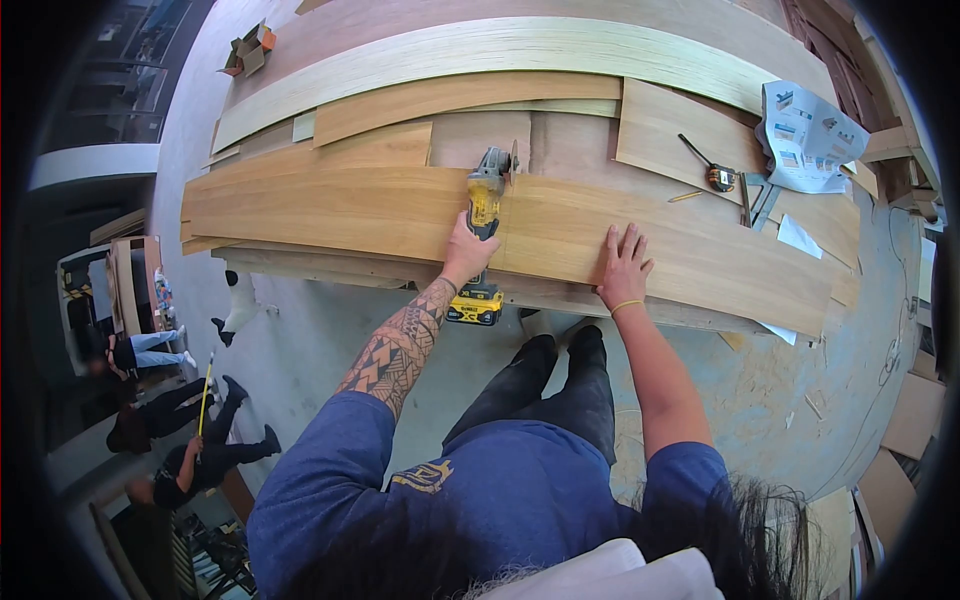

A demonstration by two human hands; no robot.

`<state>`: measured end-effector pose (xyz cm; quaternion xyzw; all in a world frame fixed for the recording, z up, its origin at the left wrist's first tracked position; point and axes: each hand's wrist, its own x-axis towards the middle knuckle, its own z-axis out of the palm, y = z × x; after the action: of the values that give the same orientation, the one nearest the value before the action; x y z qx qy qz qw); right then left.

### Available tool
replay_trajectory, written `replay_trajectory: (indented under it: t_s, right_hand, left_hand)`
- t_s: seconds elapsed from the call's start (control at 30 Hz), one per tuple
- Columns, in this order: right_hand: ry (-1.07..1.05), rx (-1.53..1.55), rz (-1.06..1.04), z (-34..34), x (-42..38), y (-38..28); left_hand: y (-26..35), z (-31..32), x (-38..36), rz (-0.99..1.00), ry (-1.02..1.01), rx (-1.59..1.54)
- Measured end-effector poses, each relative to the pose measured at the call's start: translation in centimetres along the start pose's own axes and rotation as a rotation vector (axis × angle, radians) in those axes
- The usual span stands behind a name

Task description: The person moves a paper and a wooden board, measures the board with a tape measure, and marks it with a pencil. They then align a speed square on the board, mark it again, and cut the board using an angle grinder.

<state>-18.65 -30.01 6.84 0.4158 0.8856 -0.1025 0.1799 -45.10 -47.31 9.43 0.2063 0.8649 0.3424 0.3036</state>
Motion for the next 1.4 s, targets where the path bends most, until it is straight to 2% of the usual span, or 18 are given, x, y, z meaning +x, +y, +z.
replay_trajectory:
  t_s: [0.8,1.4]
  right_hand:
    - [0.017,0.014,0.005,0.4,-0.2,-0.1]
    - [0.001,0.029,0.010,0.2,0.0,0.0]
  left_hand:
    - [-0.6,0.0,0.1,-0.021,-0.022,-0.035]
    - [0.4,0.0,-0.1,0.003,0.001,0.055]
